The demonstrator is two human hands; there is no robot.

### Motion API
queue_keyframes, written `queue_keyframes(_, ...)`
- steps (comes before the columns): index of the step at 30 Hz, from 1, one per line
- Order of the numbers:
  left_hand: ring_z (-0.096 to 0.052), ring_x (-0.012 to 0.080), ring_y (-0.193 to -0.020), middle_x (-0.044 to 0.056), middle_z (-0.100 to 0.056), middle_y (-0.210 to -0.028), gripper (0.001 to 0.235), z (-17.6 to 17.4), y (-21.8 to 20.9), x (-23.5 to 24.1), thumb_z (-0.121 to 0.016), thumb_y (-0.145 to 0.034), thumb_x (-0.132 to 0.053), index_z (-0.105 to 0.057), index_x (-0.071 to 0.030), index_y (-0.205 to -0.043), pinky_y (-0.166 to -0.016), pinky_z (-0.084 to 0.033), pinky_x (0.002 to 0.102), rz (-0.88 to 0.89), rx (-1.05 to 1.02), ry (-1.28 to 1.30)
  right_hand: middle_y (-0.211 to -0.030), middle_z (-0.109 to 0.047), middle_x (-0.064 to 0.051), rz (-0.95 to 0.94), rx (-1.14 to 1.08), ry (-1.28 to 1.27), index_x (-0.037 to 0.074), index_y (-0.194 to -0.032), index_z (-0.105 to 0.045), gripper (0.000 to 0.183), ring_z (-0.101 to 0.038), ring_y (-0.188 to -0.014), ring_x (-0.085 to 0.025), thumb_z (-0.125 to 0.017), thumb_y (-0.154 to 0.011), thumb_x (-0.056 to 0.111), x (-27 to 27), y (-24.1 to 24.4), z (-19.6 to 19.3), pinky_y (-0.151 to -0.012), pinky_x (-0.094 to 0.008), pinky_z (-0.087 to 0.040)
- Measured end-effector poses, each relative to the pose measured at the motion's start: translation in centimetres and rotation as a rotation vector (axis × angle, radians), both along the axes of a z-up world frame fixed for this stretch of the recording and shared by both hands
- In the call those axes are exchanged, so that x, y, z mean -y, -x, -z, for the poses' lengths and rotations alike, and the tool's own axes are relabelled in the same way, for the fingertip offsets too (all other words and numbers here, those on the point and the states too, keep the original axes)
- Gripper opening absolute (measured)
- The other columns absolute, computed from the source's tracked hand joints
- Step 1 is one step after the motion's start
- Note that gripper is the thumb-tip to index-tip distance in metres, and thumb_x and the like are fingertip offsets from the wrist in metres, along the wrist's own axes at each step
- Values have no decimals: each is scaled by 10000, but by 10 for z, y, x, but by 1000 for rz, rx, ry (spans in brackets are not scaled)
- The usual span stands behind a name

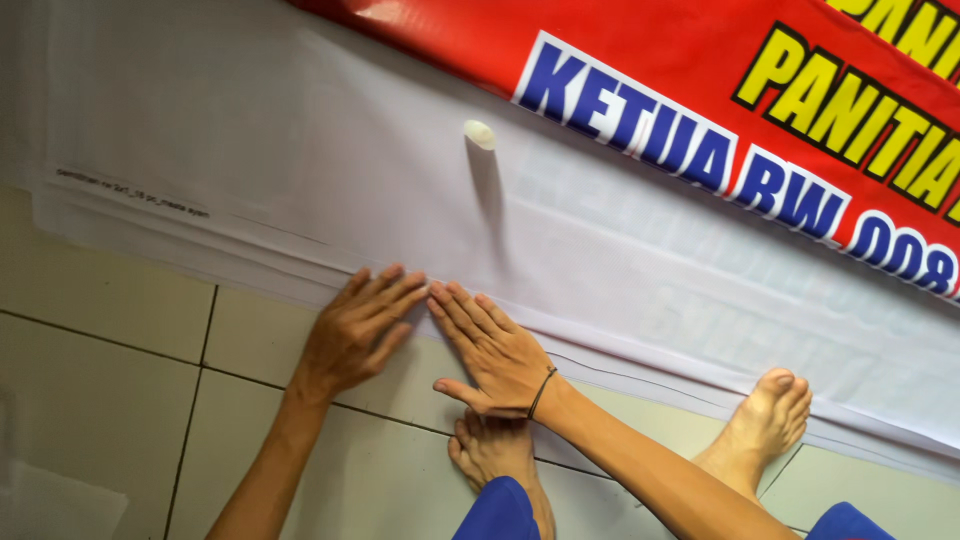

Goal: The person sits on the floor and applies glue from a white bottle to the edge of a large white banner. They press the glued edge down firmly with their hands to secure it to the floor, repeating the process along the length of the banner.

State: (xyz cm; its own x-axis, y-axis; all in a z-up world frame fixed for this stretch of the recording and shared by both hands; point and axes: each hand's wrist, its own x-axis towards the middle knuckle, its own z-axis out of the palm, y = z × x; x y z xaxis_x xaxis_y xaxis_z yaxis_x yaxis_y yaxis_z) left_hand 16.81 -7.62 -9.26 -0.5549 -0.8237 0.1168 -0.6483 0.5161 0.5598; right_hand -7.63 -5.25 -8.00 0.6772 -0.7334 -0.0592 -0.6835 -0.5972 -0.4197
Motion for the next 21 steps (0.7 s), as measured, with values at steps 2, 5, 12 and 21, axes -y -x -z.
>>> queue_keyframes(2,-473,147,-1433,-63,-547,-1544,456,-4,-7,5,-489,-1031,-337,-583,-241,-1467,-1249,-253,356,-31,27,-64,-1734,-182,-109,-27,31,-13,58,-1641,-225,939,-147,-1610,-239,-284,-975,717,2,3,-2,-1299,-378,-69)
queue_keyframes(5,-422,142,-1468,-85,-508,-1574,486,-8,-11,8,-465,-1020,-318,-547,-263,-1495,-1260,-221,355,7,134,-57,-1726,-221,-100,-50,0,-12,75,-1640,-244,909,-173,-1604,-222,-254,-987,708,-3,29,-3,-1293,-364,-75)
queue_keyframes(12,-364,176,-1520,-120,-489,-1579,538,3,-5,0,-454,-992,-390,-516,-323,-1523,-1296,-121,425,-11,198,15,-1710,-248,-99,-86,-176,43,94,-1631,-266,899,-191,-1592,-230,-274,-976,710,-66,190,5,-1283,-377,-84)
queue_keyframes(21,-270,196,-1558,-1,-360,-1672,671,-6,169,-34,-537,-940,-335,-418,-187,-1584,-1282,-78,389,256,-55,-137,-1707,-270,-98,1,-116,33,78,-1617,-297,869,-210,-1589,-210,-334,-969,656,-83,220,0,-1300,-364,-75)
